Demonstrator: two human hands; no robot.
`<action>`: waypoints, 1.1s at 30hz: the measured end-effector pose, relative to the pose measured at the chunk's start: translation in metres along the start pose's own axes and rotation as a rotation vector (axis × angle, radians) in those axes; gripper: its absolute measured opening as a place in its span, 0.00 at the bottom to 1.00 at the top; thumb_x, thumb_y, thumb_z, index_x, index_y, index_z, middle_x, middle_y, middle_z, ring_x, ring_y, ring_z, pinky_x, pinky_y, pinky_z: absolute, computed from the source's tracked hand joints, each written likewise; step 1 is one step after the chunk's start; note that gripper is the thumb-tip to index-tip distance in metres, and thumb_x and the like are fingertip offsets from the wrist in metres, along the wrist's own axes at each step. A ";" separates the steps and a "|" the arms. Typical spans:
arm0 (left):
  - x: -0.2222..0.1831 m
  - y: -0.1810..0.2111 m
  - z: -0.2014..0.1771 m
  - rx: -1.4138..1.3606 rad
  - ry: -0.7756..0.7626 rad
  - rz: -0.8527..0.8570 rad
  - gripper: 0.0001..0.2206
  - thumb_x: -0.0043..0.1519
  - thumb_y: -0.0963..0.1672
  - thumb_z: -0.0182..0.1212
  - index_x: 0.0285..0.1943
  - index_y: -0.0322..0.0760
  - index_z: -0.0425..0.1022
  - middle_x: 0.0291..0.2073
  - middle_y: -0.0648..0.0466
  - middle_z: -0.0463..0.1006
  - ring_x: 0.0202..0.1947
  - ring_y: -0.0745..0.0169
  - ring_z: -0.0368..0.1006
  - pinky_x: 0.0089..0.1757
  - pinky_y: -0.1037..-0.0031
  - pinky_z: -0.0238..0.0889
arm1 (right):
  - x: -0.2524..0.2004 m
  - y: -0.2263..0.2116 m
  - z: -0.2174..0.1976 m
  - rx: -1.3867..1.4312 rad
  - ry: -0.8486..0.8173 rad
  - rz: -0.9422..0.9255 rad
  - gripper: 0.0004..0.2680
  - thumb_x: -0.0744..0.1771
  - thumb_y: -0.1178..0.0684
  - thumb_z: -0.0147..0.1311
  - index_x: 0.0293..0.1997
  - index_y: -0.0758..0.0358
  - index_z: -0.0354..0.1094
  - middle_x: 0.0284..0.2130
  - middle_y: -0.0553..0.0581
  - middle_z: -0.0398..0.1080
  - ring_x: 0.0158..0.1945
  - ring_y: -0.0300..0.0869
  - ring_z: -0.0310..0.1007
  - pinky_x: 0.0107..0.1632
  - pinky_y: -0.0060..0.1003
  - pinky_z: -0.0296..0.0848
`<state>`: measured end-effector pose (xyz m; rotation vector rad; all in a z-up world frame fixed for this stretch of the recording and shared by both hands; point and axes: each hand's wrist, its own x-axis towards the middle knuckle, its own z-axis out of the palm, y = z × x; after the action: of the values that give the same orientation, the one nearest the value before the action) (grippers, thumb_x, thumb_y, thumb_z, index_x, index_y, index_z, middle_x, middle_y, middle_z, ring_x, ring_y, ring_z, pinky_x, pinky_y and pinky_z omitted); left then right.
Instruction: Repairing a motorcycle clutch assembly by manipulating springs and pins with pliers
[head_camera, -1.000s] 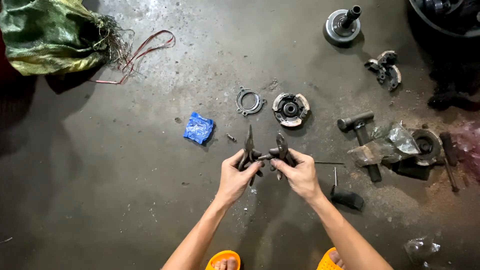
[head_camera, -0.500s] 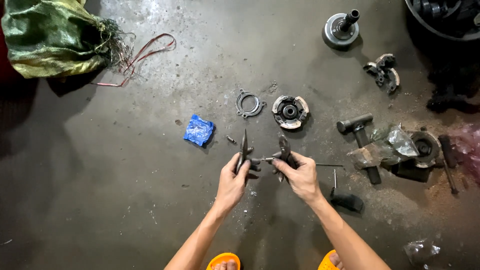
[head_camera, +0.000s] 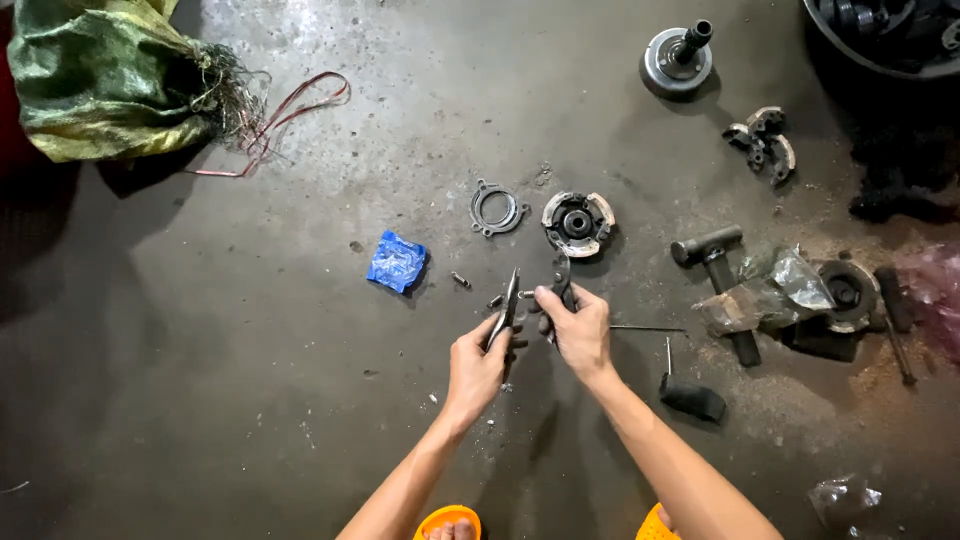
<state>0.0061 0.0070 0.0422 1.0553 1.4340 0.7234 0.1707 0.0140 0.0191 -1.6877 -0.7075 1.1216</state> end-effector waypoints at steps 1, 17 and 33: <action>-0.001 -0.002 0.001 -0.029 -0.014 0.025 0.13 0.63 0.38 0.60 0.56 0.31 0.80 0.35 0.37 0.85 0.31 0.61 0.79 0.31 0.69 0.76 | -0.002 -0.003 0.001 0.007 0.020 0.006 0.09 0.66 0.53 0.63 0.25 0.64 0.75 0.11 0.58 0.69 0.13 0.38 0.66 0.18 0.30 0.64; -0.014 0.006 0.007 0.128 -0.042 0.357 0.15 0.65 0.35 0.51 0.61 0.20 0.72 0.41 0.32 0.82 0.42 0.40 0.82 0.38 0.57 0.78 | -0.003 -0.004 0.004 -0.027 0.058 -0.047 0.07 0.66 0.53 0.62 0.29 0.63 0.77 0.11 0.58 0.70 0.14 0.38 0.66 0.20 0.30 0.65; 0.011 -0.028 -0.010 0.100 -0.064 0.127 0.09 0.65 0.45 0.62 0.32 0.38 0.73 0.15 0.49 0.76 0.18 0.61 0.71 0.24 0.72 0.66 | -0.029 -0.011 -0.028 0.200 -0.092 -0.034 0.09 0.71 0.55 0.48 0.35 0.64 0.71 0.18 0.61 0.69 0.17 0.42 0.67 0.17 0.34 0.67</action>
<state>-0.0088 0.0065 0.0138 1.2455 1.3693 0.7076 0.1846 -0.0169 0.0429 -1.4583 -0.6559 1.2105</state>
